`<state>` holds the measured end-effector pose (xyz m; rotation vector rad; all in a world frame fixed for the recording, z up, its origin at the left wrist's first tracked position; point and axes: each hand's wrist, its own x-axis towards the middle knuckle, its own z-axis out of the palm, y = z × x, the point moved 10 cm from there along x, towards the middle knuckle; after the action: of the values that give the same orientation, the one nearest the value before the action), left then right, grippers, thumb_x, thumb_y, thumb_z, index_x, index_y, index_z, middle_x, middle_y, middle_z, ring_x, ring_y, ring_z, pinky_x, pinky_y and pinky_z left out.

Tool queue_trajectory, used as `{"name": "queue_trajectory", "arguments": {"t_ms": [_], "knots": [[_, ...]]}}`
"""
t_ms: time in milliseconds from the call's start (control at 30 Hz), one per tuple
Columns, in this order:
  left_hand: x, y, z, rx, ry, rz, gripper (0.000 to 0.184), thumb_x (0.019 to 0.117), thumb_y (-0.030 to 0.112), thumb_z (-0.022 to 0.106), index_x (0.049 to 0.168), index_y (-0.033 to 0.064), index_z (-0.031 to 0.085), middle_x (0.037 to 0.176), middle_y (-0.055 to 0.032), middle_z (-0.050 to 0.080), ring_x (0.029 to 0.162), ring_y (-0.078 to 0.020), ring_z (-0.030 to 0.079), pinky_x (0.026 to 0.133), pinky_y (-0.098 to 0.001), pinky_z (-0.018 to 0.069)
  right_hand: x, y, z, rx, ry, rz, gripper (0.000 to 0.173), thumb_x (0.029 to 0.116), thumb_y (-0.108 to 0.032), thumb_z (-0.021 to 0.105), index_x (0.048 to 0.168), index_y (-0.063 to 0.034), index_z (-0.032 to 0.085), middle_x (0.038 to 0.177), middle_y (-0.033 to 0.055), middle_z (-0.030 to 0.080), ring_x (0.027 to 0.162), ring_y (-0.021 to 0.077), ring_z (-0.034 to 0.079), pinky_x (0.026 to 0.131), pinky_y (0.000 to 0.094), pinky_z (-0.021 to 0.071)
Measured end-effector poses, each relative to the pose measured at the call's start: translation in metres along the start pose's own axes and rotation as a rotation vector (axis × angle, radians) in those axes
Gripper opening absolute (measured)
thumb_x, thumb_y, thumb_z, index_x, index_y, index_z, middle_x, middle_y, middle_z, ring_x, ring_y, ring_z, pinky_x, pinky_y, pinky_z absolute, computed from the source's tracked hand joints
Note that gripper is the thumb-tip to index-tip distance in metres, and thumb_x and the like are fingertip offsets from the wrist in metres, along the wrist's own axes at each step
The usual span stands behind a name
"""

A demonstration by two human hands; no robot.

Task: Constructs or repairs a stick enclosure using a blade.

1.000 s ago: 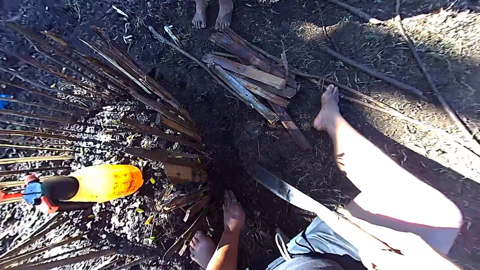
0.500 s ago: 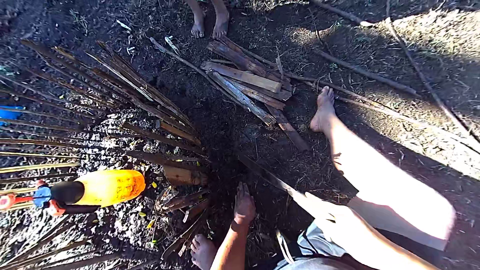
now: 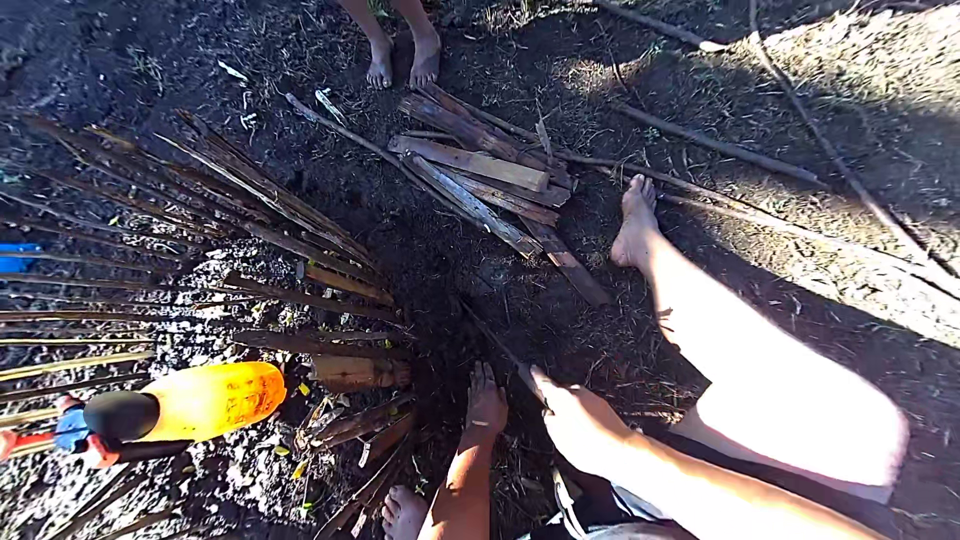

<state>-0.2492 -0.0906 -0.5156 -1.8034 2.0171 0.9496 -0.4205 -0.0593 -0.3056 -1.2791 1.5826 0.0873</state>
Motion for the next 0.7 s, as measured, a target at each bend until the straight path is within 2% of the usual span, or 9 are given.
{"name": "queue_trajectory", "arguments": {"t_ms": [67, 133, 167, 233, 267, 300, 433, 600, 700], "knots": [[0.002, 0.002, 0.002, 0.026, 0.020, 0.014, 0.069, 0.1071, 0.036, 0.040, 0.163, 0.0021, 0.018, 0.172, -0.0169, 0.012, 0.159, -0.0324, 0.013, 0.127, -0.0498, 0.0192, -0.011, -0.004, 0.014, -0.055, 0.000, -0.009, 0.071, 0.0996, -0.023, 0.050, 0.165, -0.0302, 0.023, 0.118, 0.0132, 0.072, 0.109, 0.0342, 0.070, 0.091, 0.0593, 0.0559], [0.006, 0.006, 0.001, 0.040, 0.019, 0.031, 0.068, 0.1077, 0.036, 0.039, 0.164, 0.0037, 0.018, 0.172, -0.0151, 0.012, 0.159, -0.0317, 0.013, 0.127, -0.0493, 0.0190, -0.006, 0.005, 0.016, 0.080, 0.014, -0.020, 0.071, 0.0987, -0.021, 0.051, 0.165, -0.0271, 0.027, 0.119, 0.0121, 0.072, 0.105, 0.0298, 0.071, 0.091, 0.0555, 0.0571], [0.010, 0.008, -0.001, 0.037, 0.009, 0.038, 0.068, 0.1075, 0.035, 0.040, 0.164, 0.0044, 0.017, 0.172, -0.0144, 0.011, 0.159, -0.0314, 0.012, 0.128, -0.0494, 0.0187, 0.001, 0.010, 0.015, 0.193, 0.026, -0.017, 0.070, 0.0985, -0.020, 0.053, 0.164, -0.0245, 0.030, 0.118, 0.0119, 0.072, 0.097, 0.0262, 0.072, 0.088, 0.0511, 0.0591], [0.019, 0.010, -0.005, 0.028, -0.019, 0.044, 0.068, 0.1072, 0.035, 0.040, 0.164, 0.0052, 0.018, 0.172, -0.0136, 0.011, 0.159, -0.0315, 0.012, 0.127, -0.0510, 0.0194, 0.017, 0.020, 0.015, 0.453, 0.055, 0.015, 0.067, 0.0977, -0.015, 0.057, 0.162, -0.0198, 0.036, 0.110, 0.0141, 0.071, 0.071, 0.0223, 0.070, 0.067, 0.0434, 0.0617], [0.023, 0.010, -0.008, 0.026, -0.042, 0.037, 0.068, 0.1073, 0.035, 0.041, 0.164, 0.0058, 0.019, 0.173, -0.0130, 0.011, 0.159, -0.0317, 0.011, 0.127, -0.0528, 0.0200, 0.022, 0.019, 0.017, 0.508, 0.049, 0.027, 0.068, 0.0976, -0.014, 0.057, 0.162, -0.0197, 0.036, 0.110, 0.0148, 0.070, 0.067, 0.0226, 0.069, 0.064, 0.0433, 0.0619], [0.027, 0.010, -0.012, 0.024, -0.062, 0.025, 0.068, 0.1068, 0.035, 0.041, 0.164, 0.0069, 0.020, 0.173, -0.0122, 0.010, 0.159, -0.0315, 0.012, 0.126, -0.0555, 0.0204, 0.024, 0.013, 0.019, 0.495, 0.040, 0.025, 0.069, 0.0976, -0.014, 0.057, 0.162, -0.0199, 0.035, 0.110, 0.0148, 0.070, 0.068, 0.0232, 0.069, 0.066, 0.0442, 0.0620], [0.040, -0.006, -0.037, 0.029, -0.068, -0.106, 0.072, 0.1045, 0.037, 0.046, 0.165, 0.0125, 0.018, 0.174, -0.0080, 0.003, 0.159, -0.0291, 0.010, 0.122, -0.0674, 0.0158, 0.008, -0.018, 0.023, 0.292, 0.007, -0.032, 0.071, 0.0981, -0.018, 0.054, 0.164, -0.0196, 0.029, 0.112, 0.0140, 0.072, 0.091, 0.0272, 0.072, 0.087, 0.0509, 0.0586], [0.053, -0.034, -0.064, 0.011, -0.016, -0.187, 0.072, 0.1061, 0.037, 0.043, 0.166, 0.0123, 0.011, 0.173, -0.0091, 0.009, 0.159, -0.0277, 0.014, 0.121, -0.0684, 0.0164, 0.003, -0.023, 0.024, 0.269, 0.016, -0.051, 0.072, 0.0972, -0.018, 0.053, 0.165, -0.0203, 0.028, 0.114, 0.0129, 0.071, 0.093, 0.0261, 0.072, 0.088, 0.0503, 0.0581], [0.054, -0.039, -0.076, -0.065, 0.031, -0.216, 0.073, 0.1059, 0.034, 0.045, 0.166, 0.0114, 0.010, 0.173, -0.0100, 0.008, 0.159, -0.0278, 0.013, 0.122, -0.0659, 0.0167, 0.006, -0.031, 0.026, 0.289, 0.022, -0.065, 0.073, 0.0963, -0.017, 0.053, 0.165, -0.0195, 0.028, 0.112, 0.0125, 0.071, 0.089, 0.0250, 0.072, 0.085, 0.0491, 0.0587]]}}
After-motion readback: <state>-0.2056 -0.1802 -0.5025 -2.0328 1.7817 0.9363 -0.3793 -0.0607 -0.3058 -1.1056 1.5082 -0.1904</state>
